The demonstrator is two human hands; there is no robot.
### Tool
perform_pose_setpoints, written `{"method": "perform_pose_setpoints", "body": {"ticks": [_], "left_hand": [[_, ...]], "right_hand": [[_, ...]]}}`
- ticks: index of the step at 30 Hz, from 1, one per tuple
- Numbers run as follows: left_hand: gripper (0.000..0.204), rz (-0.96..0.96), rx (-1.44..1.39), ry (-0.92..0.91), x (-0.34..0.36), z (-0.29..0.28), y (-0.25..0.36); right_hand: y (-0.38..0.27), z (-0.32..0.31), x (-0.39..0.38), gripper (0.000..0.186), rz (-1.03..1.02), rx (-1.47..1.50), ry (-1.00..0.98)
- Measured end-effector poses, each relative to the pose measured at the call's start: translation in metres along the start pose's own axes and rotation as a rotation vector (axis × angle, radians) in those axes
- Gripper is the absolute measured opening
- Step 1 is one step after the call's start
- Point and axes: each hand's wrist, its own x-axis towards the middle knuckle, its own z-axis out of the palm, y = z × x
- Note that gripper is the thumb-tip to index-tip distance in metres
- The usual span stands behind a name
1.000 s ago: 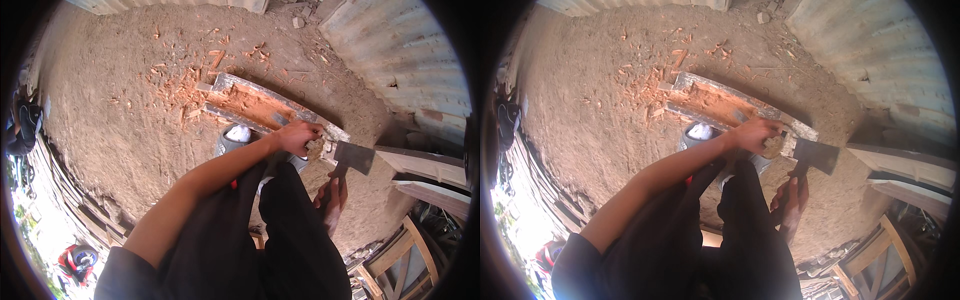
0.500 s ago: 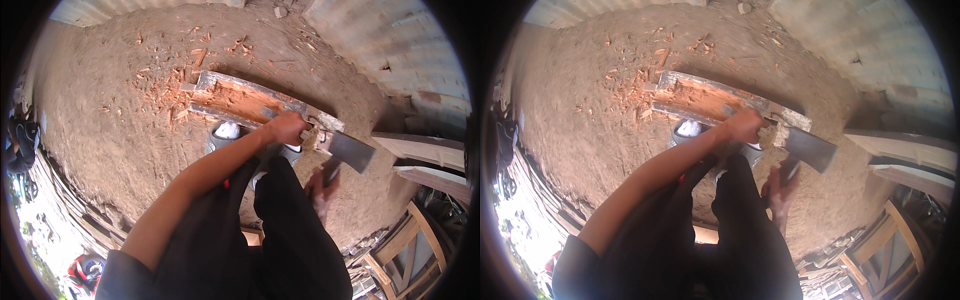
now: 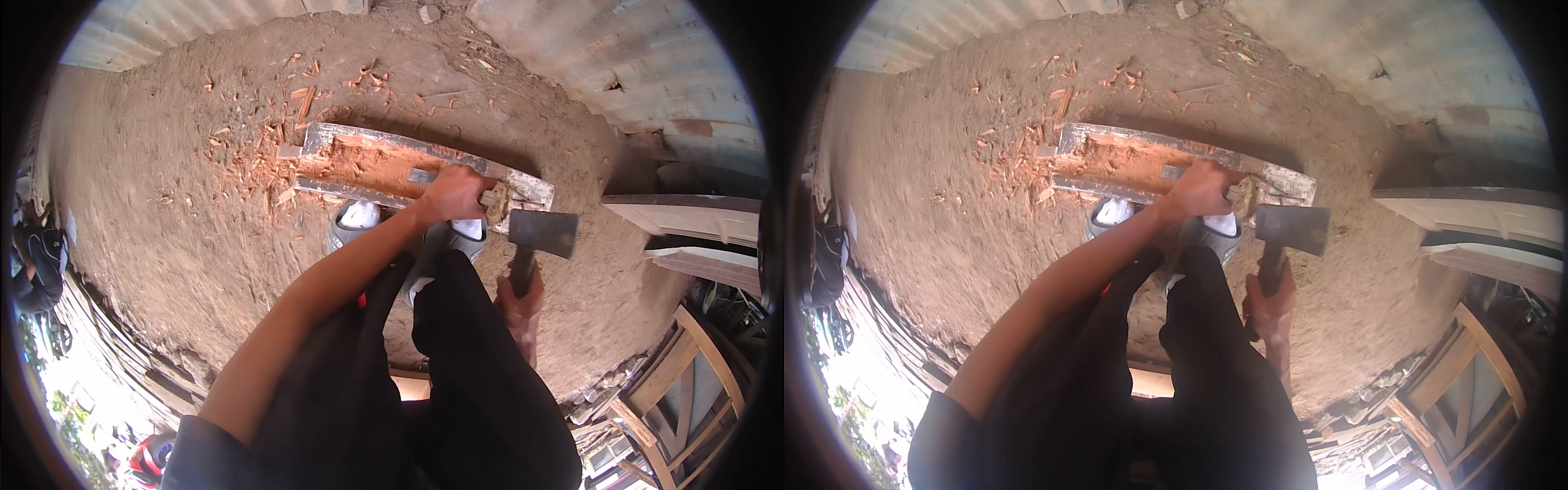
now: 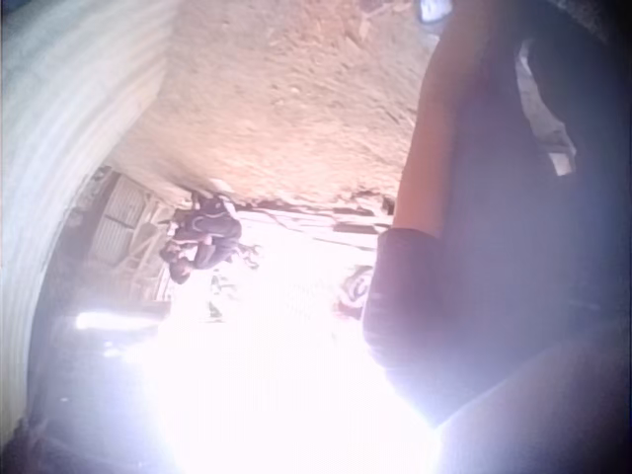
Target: The person uses a small axe to repeatedly strike and chip away at a rectangular wooden block placed on the ground. Wood shavings accumulate around the block as the person continues to carve.
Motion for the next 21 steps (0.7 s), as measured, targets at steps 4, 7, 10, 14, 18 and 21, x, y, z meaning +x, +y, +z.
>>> {"method": "perform_pose_setpoints", "body": {"ticks": [4, 7, 10, 14, 18, 21], "left_hand": [[0.041, -0.005, 0.034, -0.040, 0.002, 0.002, -0.001], [0.041, 0.014, 0.032, -0.028, 0.003, 0.008, -0.002], [0.041, 0.011, 0.052, -0.014, 0.000, 0.010, -0.005], [0.039, 0.013, 0.024, 0.041, 0.001, 0.008, -0.009], [0.037, -0.010, 0.027, 0.014, 0.003, 0.007, -0.005], [0.037, 0.002, 0.081, -0.032, -0.002, 0.006, -0.010]], "right_hand": [[0.014, 0.018, 0.006, 0.037, -0.156, 0.326, 0.229], [0.007, 0.034, -0.001, 0.034, -0.104, 0.327, 0.220], [0.005, 0.013, 0.011, 0.034, 0.045, 0.095, -0.026], [-0.009, 0.006, 0.013, 0.032, -0.044, 0.236, 0.114], [0.006, 0.033, 0.009, 0.038, -0.051, 0.234, 0.166], [0.002, 0.002, 0.017, 0.043, 0.085, 0.034, -0.047]]}}
